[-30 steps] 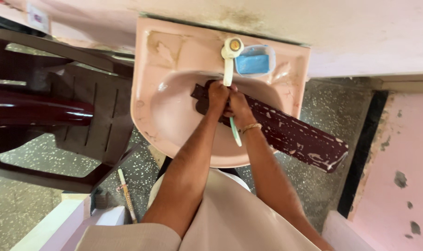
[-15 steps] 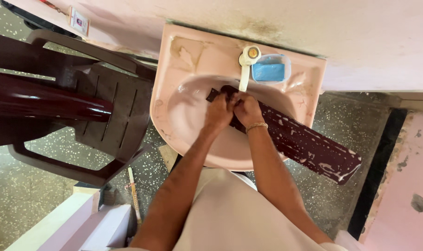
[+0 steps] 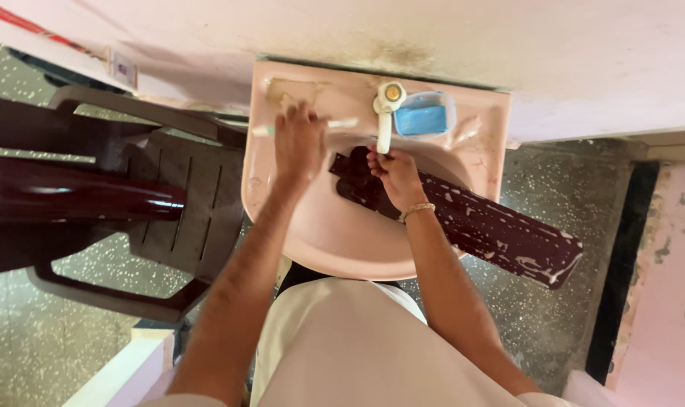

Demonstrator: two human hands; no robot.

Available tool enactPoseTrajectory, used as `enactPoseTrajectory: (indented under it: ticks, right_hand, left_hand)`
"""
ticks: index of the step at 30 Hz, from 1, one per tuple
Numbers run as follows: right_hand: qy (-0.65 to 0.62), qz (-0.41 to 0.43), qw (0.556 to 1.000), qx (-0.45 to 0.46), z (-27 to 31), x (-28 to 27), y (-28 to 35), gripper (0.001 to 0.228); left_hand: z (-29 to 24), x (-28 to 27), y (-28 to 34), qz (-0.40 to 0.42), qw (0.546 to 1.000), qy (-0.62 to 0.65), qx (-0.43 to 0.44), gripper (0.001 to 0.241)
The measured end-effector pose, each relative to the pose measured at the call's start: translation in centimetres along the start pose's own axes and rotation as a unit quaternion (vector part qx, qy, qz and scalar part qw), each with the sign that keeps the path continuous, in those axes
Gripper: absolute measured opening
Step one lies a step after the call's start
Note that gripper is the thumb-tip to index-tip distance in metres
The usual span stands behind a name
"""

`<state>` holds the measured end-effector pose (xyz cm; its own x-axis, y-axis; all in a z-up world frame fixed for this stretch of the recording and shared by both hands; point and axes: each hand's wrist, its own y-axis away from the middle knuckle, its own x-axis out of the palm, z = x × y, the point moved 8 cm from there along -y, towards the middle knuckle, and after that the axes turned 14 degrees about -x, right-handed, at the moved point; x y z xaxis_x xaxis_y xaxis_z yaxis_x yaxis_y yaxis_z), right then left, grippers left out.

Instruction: The person scrubs a maroon plastic chair part with a toothbrush and soap in a pink sink, then rinses it under running water and places it on another chair.

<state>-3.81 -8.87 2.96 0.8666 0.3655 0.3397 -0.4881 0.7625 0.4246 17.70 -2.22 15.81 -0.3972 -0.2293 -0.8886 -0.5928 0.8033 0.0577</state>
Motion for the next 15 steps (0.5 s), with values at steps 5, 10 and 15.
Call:
enactPoseTrajectory:
  ticks: [5, 10, 15]
  right_hand:
    - [0.125, 0.039, 0.991, -0.037, 1.4, -0.9, 0.9, 0.028]
    - [0.245, 0.068, 0.966, -0.036, 3.0, -1.5, 3.0, 0.029]
    - [0.205, 0.036, 0.978, -0.008, 3.8, -0.9, 2.5, 0.027]
  left_hand:
    - [-1.6, -0.5, -4.1, -0.036, 0.993, 0.052, 0.101, 0.029]
    - [-3.1, -0.2, -4.1, -0.061, 0.982, 0.072, 0.162, 0.031]
    - [-3.1, -0.6, -3.6, -0.077, 0.983, 0.091, 0.142, 0.036]
